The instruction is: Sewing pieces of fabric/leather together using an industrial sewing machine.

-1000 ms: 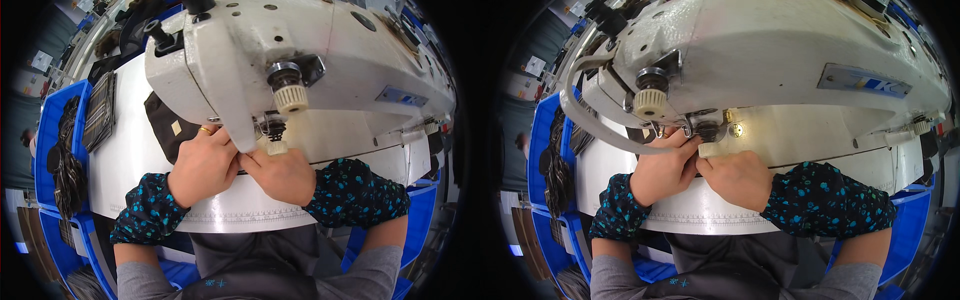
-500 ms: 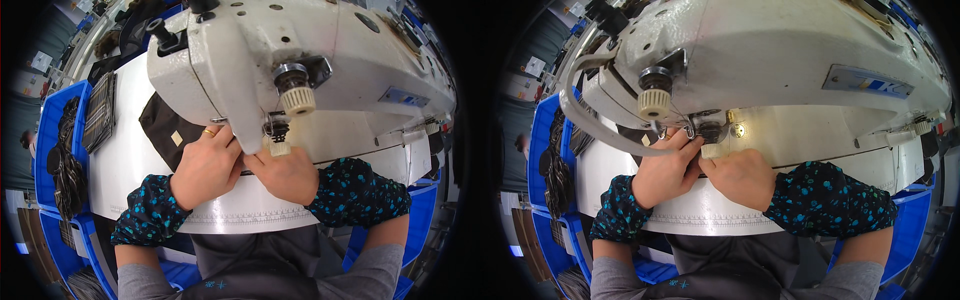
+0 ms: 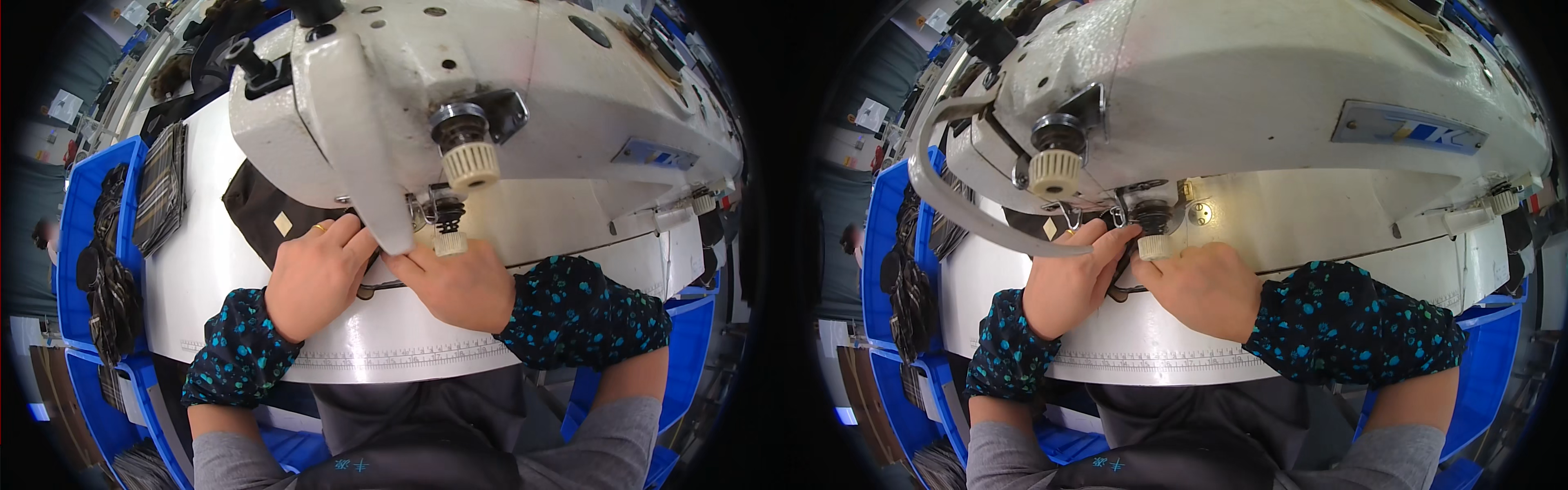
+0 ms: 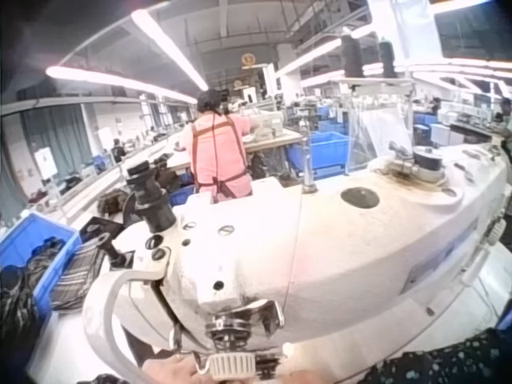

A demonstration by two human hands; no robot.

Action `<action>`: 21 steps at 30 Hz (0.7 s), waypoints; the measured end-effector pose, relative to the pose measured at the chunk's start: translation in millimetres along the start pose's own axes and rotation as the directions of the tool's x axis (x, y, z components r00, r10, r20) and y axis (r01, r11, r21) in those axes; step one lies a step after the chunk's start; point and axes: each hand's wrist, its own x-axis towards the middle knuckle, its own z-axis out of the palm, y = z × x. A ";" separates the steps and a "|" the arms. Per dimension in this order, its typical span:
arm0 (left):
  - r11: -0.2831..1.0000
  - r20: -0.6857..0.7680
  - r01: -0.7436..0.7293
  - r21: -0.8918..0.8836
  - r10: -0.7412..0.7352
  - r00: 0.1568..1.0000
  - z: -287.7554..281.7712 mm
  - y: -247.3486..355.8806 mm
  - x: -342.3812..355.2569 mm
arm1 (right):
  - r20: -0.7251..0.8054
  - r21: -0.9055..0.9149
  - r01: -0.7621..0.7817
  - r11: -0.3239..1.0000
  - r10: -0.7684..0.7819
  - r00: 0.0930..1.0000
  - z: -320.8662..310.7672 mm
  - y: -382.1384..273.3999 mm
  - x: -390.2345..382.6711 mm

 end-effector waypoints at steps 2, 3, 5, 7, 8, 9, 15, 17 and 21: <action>0.996 0.088 0.028 -0.086 -0.020 0.996 3.2 -3.7 0.3 | 0.080 -0.010 0.003 1.000 -0.002 0.997 -1.3 1.2 -0.8; 0.996 0.089 0.029 -0.087 -0.022 0.996 2.0 -4.0 1.8 | 0.081 -0.008 0.003 1.000 -0.002 0.997 -2.6 1.0 0.2; 0.983 0.186 0.078 -0.164 -0.047 0.981 -2.8 -1.9 4.6 | 0.084 0.060 0.012 0.998 -0.017 0.996 -7.6 -0.2 3.2; 0.978 0.155 0.055 -0.202 -0.024 0.988 0.8 -0.4 4.5 | 0.095 0.057 0.019 0.998 -0.024 0.995 -11.8 -1.0 5.5; 0.971 0.123 0.029 -0.237 0.000 0.992 1.9 1.0 4.2 | 0.103 0.052 0.024 0.998 -0.029 0.994 -12.9 -1.3 6.4; 0.972 0.124 0.035 -0.234 -0.006 0.992 2.3 3.9 3.5 | 0.102 0.057 0.029 0.998 -0.034 0.994 -13.2 -1.8 7.1; 0.975 0.196 0.099 -0.197 -0.060 0.979 6.9 11.0 5.9 | 0.085 0.053 0.010 0.999 -0.015 0.996 -10.9 -1.3 6.5; 0.973 0.171 0.093 -0.210 -0.057 0.984 10.7 8.5 6.4 | 0.085 0.036 0.020 0.999 -0.023 0.996 -10.7 -0.9 6.9; 0.962 0.092 0.077 -0.261 -0.055 0.994 11.8 5.8 4.2 | 0.065 0.001 0.025 1.000 -0.025 0.998 -8.2 1.4 5.6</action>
